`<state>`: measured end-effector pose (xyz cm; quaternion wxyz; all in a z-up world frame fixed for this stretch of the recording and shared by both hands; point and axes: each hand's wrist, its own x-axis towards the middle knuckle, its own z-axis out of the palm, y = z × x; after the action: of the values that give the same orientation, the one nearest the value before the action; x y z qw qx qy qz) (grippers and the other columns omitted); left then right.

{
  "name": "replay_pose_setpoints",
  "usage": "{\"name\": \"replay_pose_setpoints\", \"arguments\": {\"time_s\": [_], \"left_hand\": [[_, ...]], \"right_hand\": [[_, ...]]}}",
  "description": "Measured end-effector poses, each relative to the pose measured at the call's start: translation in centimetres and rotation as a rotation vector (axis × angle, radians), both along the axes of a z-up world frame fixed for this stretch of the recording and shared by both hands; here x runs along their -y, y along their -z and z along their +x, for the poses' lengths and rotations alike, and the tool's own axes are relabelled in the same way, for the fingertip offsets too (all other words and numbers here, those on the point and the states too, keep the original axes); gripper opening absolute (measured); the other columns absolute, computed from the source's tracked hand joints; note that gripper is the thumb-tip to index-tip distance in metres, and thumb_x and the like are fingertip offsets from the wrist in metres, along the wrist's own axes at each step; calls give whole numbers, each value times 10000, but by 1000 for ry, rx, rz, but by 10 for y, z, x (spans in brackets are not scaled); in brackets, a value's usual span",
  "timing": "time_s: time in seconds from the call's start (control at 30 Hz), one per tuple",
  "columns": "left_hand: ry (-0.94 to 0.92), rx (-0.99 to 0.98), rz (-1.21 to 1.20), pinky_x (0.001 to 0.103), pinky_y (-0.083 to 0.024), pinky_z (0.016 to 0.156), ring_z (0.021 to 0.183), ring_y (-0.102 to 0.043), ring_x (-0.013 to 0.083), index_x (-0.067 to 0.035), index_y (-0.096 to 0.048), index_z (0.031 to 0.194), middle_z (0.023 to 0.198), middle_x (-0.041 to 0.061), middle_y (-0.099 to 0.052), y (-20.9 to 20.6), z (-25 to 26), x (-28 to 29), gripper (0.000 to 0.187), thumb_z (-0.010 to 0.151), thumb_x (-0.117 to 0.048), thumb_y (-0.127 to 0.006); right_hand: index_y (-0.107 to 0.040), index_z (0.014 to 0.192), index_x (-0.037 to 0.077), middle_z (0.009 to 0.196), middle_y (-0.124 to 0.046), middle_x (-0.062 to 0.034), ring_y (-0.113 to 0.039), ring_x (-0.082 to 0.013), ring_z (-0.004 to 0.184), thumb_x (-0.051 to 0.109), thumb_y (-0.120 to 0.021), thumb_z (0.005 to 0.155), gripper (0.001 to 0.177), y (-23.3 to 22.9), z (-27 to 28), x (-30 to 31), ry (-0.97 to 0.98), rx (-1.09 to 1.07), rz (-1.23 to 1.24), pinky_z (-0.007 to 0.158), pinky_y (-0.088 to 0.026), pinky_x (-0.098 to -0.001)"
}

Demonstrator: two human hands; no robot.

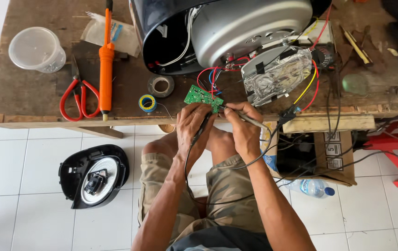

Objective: The person sits on the floor and uses a soldering iron to work on a green circuit board held in their left hand. They apply solder to various points on the board while surrounded by tools and electronic components on a wooden table.

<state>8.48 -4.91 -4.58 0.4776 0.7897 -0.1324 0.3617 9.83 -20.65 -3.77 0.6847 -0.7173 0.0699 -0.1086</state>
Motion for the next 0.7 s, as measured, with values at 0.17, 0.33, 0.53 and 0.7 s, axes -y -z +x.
{"name": "replay_pose_setpoints", "arguments": {"time_s": [0.17,0.33,0.53,0.7], "left_hand": [[0,-7,2,411,-552,1022,1187,-758,316,-76,-813,1141,1153,93,-855,2,0,0,173,999,-157,-872],[-11,8,14,405,-554,1003,1168,-764,321,-74,-813,1129,1141,96,-857,3,1,1,156,1000,-141,-869],[-16,8,15,412,-558,998,1156,-769,327,-70,-811,1124,1142,104,-859,3,2,2,160,998,-142,-876],[-17,-8,14,396,-541,1008,1170,-759,306,-82,-804,1135,1119,88,-859,6,2,2,149,1008,-136,-862]], "right_hand": [[-803,1055,-54,953,-798,-207,-819,-237,916,28,-774,938,146,-6,0,-6,4,21,32,853,-696,-359],[-791,1062,-83,951,-785,-213,-815,-246,918,-1,-766,945,145,-3,1,-4,-2,39,67,852,-704,-377],[-787,1057,-86,940,-779,-208,-813,-244,904,-7,-769,939,143,-1,2,-4,3,42,86,840,-709,-381],[-792,1060,-75,930,-786,-195,-811,-227,910,6,-762,935,151,-6,0,-7,6,32,74,848,-700,-370]]}}
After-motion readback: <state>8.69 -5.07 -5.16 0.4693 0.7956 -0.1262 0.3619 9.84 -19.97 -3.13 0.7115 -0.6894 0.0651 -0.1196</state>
